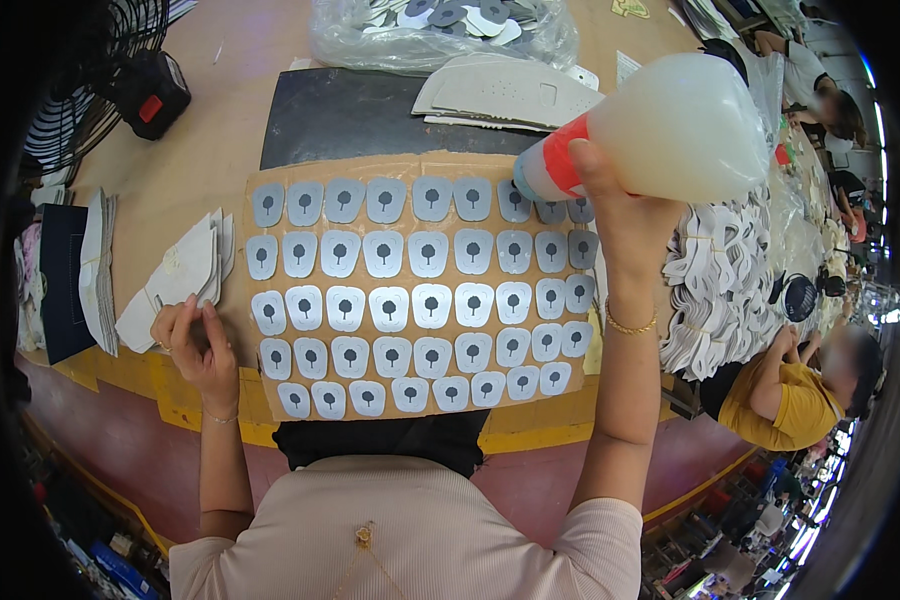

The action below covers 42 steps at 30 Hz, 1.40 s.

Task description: The person applies glue from a squeeze bottle onto small white fabric pieces arranged on a cardboard sheet. The person then picks up a black fabric piece and continues applying glue to the white pieces.

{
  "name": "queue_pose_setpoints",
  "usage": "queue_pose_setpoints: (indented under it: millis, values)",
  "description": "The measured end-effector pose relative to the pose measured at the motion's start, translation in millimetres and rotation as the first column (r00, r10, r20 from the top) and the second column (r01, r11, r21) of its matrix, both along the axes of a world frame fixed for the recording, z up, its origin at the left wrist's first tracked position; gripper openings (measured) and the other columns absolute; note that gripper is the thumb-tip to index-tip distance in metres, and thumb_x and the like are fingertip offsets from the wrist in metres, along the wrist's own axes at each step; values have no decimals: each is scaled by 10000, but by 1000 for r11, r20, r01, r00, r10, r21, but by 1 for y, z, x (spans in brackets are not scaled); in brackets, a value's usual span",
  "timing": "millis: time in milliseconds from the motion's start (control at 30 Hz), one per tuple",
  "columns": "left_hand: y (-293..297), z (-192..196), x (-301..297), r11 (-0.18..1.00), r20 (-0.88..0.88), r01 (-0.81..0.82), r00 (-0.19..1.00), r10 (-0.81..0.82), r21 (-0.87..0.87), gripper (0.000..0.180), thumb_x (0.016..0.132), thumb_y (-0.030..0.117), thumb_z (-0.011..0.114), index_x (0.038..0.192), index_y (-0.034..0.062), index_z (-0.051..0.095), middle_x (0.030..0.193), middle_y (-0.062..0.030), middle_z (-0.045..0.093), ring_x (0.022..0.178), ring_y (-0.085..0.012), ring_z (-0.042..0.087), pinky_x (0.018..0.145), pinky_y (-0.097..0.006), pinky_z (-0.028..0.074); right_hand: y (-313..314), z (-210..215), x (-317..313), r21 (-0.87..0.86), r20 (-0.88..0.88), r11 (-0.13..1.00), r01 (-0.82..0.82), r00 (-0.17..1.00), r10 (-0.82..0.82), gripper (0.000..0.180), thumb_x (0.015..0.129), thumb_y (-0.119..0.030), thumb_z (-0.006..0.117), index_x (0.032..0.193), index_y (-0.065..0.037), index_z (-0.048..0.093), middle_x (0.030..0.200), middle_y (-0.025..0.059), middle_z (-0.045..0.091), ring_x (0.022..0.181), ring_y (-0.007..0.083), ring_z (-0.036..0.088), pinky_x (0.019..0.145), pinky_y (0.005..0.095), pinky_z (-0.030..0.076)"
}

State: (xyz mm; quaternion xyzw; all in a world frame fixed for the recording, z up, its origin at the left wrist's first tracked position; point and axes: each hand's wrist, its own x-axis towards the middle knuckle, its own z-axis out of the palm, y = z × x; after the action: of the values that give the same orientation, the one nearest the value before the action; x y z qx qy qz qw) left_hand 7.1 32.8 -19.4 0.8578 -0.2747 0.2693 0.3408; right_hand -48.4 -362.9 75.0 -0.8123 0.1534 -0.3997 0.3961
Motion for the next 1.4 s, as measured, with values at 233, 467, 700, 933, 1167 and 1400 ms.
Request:
queue_pose_setpoints:
  millis: [233,467,700,933,1167,1400]
  values:
    - [-1,3,0,1000,2,2,1000,-2,-1,379,796,-106,590,1134,56,536,965,-51,486,926,-230,408,819,-331,335,-26,-3,-13,162,183,987,-4,983,-26,567,785,-365,711,1172,-32,467,1061,87,571,946,206,588,867,375,479]
    - [-3,5,0,1000,-2,-6,1000,6,0,379,794,-97,596,1133,61,541,962,-48,489,929,-229,413,820,-334,334,2,29,-11,538,568,796,-278,817,-98,744,727,-583,670,1203,-49,467,1111,117,571,1044,257,572,921,443,485]
    - [-2,5,-1,1000,-5,-6,1000,6,-3,362,795,-92,597,1121,60,551,968,-46,495,935,-227,416,823,-333,333,-9,70,-26,478,840,247,-843,521,151,749,677,-533,735,1179,-25,512,1155,119,591,1018,272,605,941,377,502]
    - [-7,7,2,1000,1,23,1000,-23,-16,364,796,-93,591,1124,59,552,968,-50,504,937,-230,419,825,-334,333,-4,53,-41,539,595,754,-375,803,-26,655,710,-440,742,1179,-52,499,1122,102,577,1047,244,567,865,390,527]
    - [-5,7,0,1000,-2,12,1000,-12,-2,364,789,-105,580,1115,55,558,964,-53,508,938,-233,417,826,-333,337,-16,-8,-36,47,7,999,-7,1000,7,590,758,-400,731,1128,-10,486,1039,90,555,957,186,565,828,339,485]
    - [-4,7,1,1000,8,-1,1000,1,24,364,787,-101,583,1115,55,557,970,-55,504,940,-234,411,832,-336,338,9,0,-18,-20,-90,1000,-7,996,5,474,685,-294,813,997,-13,591,953,67,621,832,169,598,752,303,492]
